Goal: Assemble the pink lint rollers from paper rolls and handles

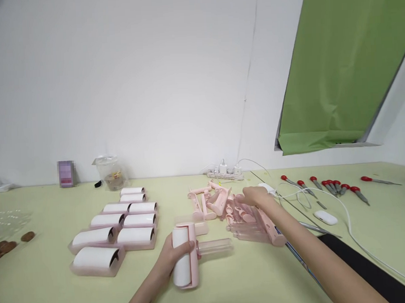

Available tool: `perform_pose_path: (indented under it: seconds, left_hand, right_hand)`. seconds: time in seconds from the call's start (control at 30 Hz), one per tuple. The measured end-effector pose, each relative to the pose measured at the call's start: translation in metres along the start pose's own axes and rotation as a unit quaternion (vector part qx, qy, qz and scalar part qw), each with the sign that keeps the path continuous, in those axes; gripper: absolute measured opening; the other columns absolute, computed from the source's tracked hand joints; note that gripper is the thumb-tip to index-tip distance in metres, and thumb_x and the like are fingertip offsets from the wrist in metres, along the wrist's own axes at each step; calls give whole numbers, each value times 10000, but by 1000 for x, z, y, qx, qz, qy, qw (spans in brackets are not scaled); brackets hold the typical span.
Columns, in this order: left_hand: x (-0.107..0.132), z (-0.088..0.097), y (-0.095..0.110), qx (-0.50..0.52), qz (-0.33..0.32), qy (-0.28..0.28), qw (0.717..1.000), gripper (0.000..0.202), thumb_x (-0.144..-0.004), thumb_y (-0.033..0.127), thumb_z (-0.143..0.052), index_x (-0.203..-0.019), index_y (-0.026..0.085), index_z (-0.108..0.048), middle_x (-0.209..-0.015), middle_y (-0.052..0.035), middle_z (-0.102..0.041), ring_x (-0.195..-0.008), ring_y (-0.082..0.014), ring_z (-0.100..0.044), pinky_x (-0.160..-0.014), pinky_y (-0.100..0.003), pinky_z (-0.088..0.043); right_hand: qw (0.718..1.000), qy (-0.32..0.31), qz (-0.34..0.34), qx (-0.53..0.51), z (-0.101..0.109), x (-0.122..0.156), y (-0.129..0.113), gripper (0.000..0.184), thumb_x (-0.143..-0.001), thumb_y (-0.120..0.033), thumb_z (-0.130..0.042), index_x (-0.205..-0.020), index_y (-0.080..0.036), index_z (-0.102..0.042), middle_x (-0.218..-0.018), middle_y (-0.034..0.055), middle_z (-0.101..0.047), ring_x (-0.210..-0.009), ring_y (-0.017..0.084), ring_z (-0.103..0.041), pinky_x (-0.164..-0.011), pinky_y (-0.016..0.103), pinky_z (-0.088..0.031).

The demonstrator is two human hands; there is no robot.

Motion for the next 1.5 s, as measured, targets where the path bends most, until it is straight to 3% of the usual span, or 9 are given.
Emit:
perform_pose_path:
  seconds: [0.17,0.23,0.33,0.43,0.7,0.77,0.93,1.17,1.5]
  left_hand:
    - [-1,-3,4,-67,-61,24,996,326,-589,236,-645,-834,173,-440,-649,25,-534,-535,-145,-560,-510,-261,-467]
    - [-1,-4,5,-106,-83,31,990,270,-604,203,-618,-824,167,-466,-655,26,-520,-561,-129,-540,-525,-235,-456]
    - [0,-6,5,-133,-104,29,985,256,-611,168,-593,-843,165,-487,-693,23,-509,-600,-119,-512,-543,-216,-448]
    - [1,-8,2,-140,-111,16,984,270,-620,150,-576,-874,171,-485,-723,19,-508,-620,-118,-501,-553,-215,-445]
    - [3,-10,1,-176,-132,17,975,268,-642,152,-555,-895,186,-474,-751,21,-520,-654,-122,-499,-592,-212,-423]
    - [6,-12,5,-191,-136,12,972,268,-650,162,-546,-905,189,-469,-750,22,-524,-655,-126,-498,-589,-212,-416]
    - [12,-19,16,-239,-165,-10,957,231,-651,159,-534,-871,196,-474,-761,17,-532,-674,-133,-498,-607,-211,-397]
    - [-3,-37,8,-275,-135,65,950,245,-633,207,-573,-840,214,-443,-702,33,-537,-605,-130,-496,-530,-199,-353]
    - [-25,-56,1,-196,-121,114,966,310,-598,201,-607,-783,217,-358,-671,43,-513,-597,-123,-498,-526,-190,-363]
  right_hand:
    - [989,11,125,-74,-2,64,-36,399,-864,-420,-204,-964,-238,-545,-863,30,-636,-729,159,-582,-600,247,-419]
    - [963,56,230,-129,-11,94,-60,351,-865,-423,-259,-997,-261,-542,-897,18,-632,-747,155,-579,-600,239,-426]
    - [945,145,281,-83,-25,122,-84,292,-867,-354,-319,-988,-269,-571,-894,23,-637,-723,157,-591,-565,238,-417]
    - [935,212,284,-18,-29,132,-92,286,-867,-299,-327,-1004,-268,-575,-873,23,-643,-662,147,-606,-504,225,-386]
    - [917,283,274,68,-28,146,-97,287,-846,-249,-324,-945,-253,-593,-711,8,-631,-587,151,-588,-504,234,-347]
    - [923,266,264,90,-33,146,-102,331,-804,-159,-324,-1015,-232,-568,-699,25,-638,-575,162,-581,-480,233,-332]
    - [947,176,247,105,-50,142,-106,681,-608,-9,-331,-1247,-240,-384,-747,29,-669,-531,162,-571,-401,215,-273]
    - [962,181,188,77,-47,134,-86,627,-662,-14,-332,-1230,-268,-413,-746,33,-668,-599,187,-594,-463,229,-343]
    - [963,202,118,130,-34,119,-79,601,-718,-51,-350,-1257,-316,-360,-874,38,-677,-597,199,-609,-497,268,-404]
Point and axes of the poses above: each hand's wrist, its own x-axis away from the middle knuckle, its own z-axis out of the back of the hand, y = z × x, the point moved 4 cm from there along -x, towards the middle knuckle
